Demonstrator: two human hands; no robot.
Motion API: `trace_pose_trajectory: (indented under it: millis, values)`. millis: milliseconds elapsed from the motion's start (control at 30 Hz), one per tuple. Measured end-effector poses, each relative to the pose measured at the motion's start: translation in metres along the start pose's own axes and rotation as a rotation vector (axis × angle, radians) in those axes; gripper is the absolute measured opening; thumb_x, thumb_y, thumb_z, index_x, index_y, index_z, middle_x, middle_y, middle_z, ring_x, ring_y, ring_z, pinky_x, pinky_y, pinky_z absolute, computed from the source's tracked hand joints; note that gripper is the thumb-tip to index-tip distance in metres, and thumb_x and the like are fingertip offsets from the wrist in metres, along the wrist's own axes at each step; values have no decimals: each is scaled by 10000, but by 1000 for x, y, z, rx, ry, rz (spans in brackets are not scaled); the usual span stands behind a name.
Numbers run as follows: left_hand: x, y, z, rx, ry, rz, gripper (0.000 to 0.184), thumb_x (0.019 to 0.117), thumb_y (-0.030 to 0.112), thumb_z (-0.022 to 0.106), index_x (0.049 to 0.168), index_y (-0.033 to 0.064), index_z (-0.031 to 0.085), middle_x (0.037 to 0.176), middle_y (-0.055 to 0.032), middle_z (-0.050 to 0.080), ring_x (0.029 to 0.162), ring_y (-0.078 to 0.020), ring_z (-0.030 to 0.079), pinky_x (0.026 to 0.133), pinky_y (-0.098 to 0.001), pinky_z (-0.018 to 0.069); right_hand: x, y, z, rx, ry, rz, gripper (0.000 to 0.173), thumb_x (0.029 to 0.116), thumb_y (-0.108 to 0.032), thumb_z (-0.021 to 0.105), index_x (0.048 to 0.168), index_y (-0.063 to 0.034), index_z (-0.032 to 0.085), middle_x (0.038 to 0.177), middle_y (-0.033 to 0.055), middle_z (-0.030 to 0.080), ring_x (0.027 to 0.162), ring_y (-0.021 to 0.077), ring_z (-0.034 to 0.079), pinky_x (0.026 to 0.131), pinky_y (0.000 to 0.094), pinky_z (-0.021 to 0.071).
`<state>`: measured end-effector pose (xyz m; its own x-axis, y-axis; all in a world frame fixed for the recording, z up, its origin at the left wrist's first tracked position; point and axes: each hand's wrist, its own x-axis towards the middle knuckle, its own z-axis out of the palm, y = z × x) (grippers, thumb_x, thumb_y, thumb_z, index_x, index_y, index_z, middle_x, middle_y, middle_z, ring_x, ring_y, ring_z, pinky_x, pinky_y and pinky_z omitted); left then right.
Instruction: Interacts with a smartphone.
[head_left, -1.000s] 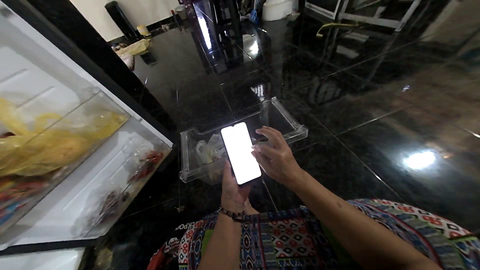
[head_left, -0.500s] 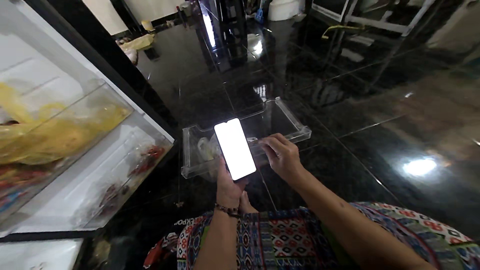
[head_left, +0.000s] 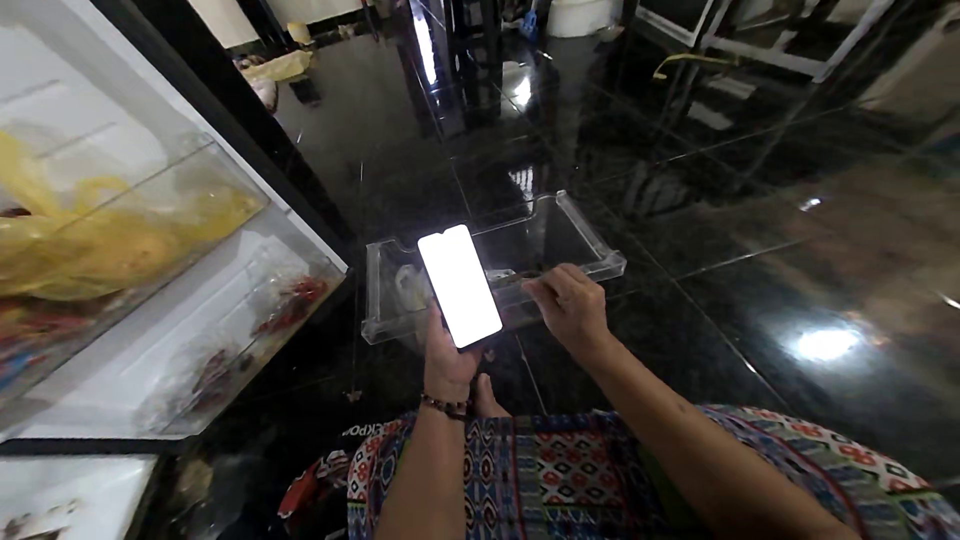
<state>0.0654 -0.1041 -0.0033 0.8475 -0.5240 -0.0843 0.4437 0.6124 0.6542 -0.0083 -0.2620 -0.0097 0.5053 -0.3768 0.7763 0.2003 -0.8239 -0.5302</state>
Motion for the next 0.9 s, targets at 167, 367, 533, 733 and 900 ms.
trace_pose_trajectory:
  millis: [167, 367, 533, 733, 900]
  values:
    - [0, 2, 2, -16, 39, -5, 563, 1105, 455, 110, 1274, 114, 524, 1069, -108, 725, 958, -221, 736, 771, -393, 636, 1, 2, -2, 53, -50, 26, 66, 857, 21, 680, 894, 34, 732, 905, 171, 695, 764, 180, 686, 712, 257, 586]
    - [0, 4, 2, -13, 34, -6, 568, 1104, 455, 105, 1281, 107, 517, 1067, -126, 722, 956, -247, 736, 759, -406, 636, 3, -4, -6, 81, -74, 136, 129, 872, -86, 724, 861, 40, 701, 772, 124, 685, 669, 110, 645, 648, 209, 542]
    - [1, 4, 4, 10, 81, 10, 565, 1107, 443, 105, 1269, 103, 526, 1051, -118, 718, 939, -229, 733, 772, -395, 631, 16, -18, -25, 213, -117, 302, 71, 870, -10, 730, 902, 33, 682, 828, 73, 660, 708, 29, 605, 666, 164, 522]
    - [-1, 4, 3, 28, 71, -1, 570, 1108, 447, 103, 1279, 109, 530, 1051, -136, 722, 929, -266, 738, 748, -434, 638, 31, -39, -57, 591, -61, 247, 111, 961, -38, 624, 973, -109, 708, 851, -84, 702, 748, 15, 673, 719, 204, 601]
    - [3, 3, 0, 25, 81, -26, 577, 1101, 477, 123, 1298, 116, 528, 1067, -150, 714, 935, -294, 733, 747, -465, 634, 43, -61, -93, 805, -78, 51, 198, 1034, -186, 557, 1066, -192, 753, 1074, -62, 690, 1003, 94, 667, 879, 289, 592]
